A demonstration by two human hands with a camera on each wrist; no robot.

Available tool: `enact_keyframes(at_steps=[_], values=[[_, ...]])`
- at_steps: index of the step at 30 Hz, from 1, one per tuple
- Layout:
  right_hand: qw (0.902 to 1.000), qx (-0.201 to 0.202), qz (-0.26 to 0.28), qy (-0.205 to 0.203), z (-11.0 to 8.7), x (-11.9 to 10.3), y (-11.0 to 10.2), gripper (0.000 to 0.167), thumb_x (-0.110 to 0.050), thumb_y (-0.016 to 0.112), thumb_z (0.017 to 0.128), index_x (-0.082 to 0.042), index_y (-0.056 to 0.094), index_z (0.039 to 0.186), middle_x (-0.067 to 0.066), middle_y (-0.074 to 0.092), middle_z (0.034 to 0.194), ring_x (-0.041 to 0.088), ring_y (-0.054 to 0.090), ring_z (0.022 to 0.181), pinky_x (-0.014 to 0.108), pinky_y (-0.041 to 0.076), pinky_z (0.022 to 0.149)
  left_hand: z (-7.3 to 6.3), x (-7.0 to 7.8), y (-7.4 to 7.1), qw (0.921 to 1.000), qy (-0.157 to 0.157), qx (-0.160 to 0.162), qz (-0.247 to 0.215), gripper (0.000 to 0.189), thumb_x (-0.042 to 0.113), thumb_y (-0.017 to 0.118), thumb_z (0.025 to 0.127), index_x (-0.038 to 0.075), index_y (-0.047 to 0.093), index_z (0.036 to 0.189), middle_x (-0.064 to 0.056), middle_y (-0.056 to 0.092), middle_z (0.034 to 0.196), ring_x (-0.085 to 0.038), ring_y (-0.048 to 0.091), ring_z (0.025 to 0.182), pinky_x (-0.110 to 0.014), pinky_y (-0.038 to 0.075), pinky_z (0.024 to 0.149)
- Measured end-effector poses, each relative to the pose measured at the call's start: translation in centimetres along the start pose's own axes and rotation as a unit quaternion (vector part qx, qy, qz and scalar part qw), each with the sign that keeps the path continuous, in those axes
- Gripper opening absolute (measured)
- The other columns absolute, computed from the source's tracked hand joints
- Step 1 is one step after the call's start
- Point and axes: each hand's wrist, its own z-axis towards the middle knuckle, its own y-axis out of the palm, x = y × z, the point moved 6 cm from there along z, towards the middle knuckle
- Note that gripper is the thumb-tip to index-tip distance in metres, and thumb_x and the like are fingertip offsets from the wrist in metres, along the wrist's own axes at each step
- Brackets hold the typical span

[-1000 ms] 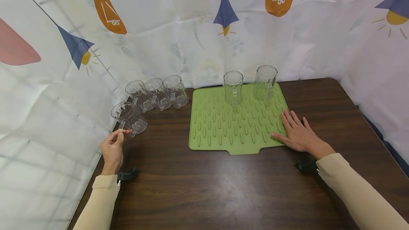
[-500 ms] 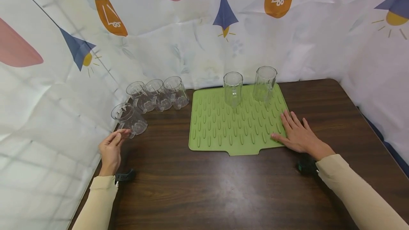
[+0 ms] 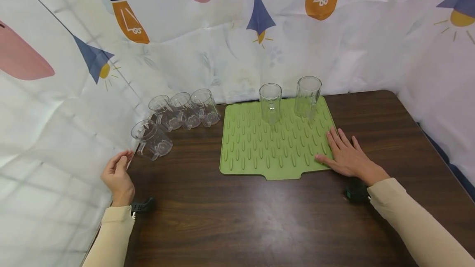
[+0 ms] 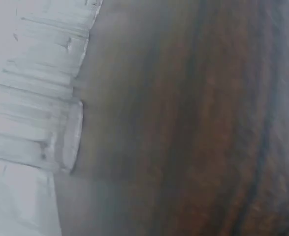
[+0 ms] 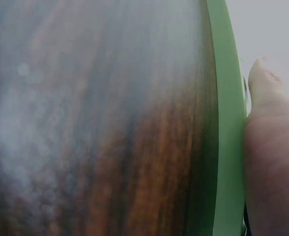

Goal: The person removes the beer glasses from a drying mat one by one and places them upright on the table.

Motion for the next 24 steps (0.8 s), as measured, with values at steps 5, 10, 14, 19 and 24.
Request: enact_keyframes(at_steps=[5,10,14,19,24], values=[[1.0000,-0.006,0.001,0.005,0.1,0.3,0.0,0.102,-0.068,0.043,0.102,-0.003,-0.003,0.166,0.025,-0.009,0.173,0.050,-0.006,0.160,0.079,-0.004,0.120,0.0,0.9,1.3,0.9986,0.038,0.003,-0.037,0.021,-0.009,0.060,0.095,-0.029,0.064,0.103,-0.008,0.080,0.085,-0.016,0.077,0.080,-0.024,0.059,0.085],[1.0000,-0.005,0.008,0.004,0.1,0.3,0.0,0.102,-0.068,0.043,0.102,-0.004,-0.003,0.166,0.024,-0.010,0.173,0.050,-0.008,0.160,0.079,-0.005,0.121,-0.2,2.5,3.9,0.9953,0.077,-0.022,-0.055,0.020,-0.009,0.061,0.094,-0.028,0.066,0.097,-0.011,0.080,0.083,-0.018,0.078,0.077,-0.026,0.061,0.081],[1.0000,0.001,0.008,-0.003,0.1,0.3,0.0,0.101,-0.066,0.045,0.103,-0.002,-0.002,0.165,0.025,-0.008,0.173,0.050,-0.006,0.160,0.078,-0.003,0.122,-0.6,3.7,6.6,0.9910,0.095,-0.062,-0.071,0.021,-0.009,0.061,0.093,-0.030,0.064,0.095,-0.010,0.080,0.083,-0.018,0.078,0.078,-0.026,0.060,0.081],[0.9999,0.005,0.005,-0.009,0.1,0.3,0.1,0.100,-0.064,0.045,0.104,0.000,-0.001,0.165,0.027,-0.006,0.173,0.050,-0.003,0.160,0.076,0.002,0.124,-1.6,4.4,9.9,0.9829,0.104,-0.128,-0.082,0.020,-0.012,0.058,0.093,-0.031,0.063,0.094,-0.008,0.081,0.086,-0.016,0.079,0.081,-0.027,0.062,0.087],[0.9999,0.011,0.003,-0.011,0.2,0.2,0.2,0.100,-0.064,0.046,0.103,0.000,0.001,0.165,0.026,-0.005,0.173,0.048,-0.002,0.161,0.074,0.003,0.125,-2.8,4.5,12.5,0.9732,0.110,-0.186,-0.081,0.018,-0.015,0.055,0.092,-0.031,0.062,0.094,-0.007,0.082,0.089,-0.016,0.079,0.085,-0.026,0.062,0.088]])
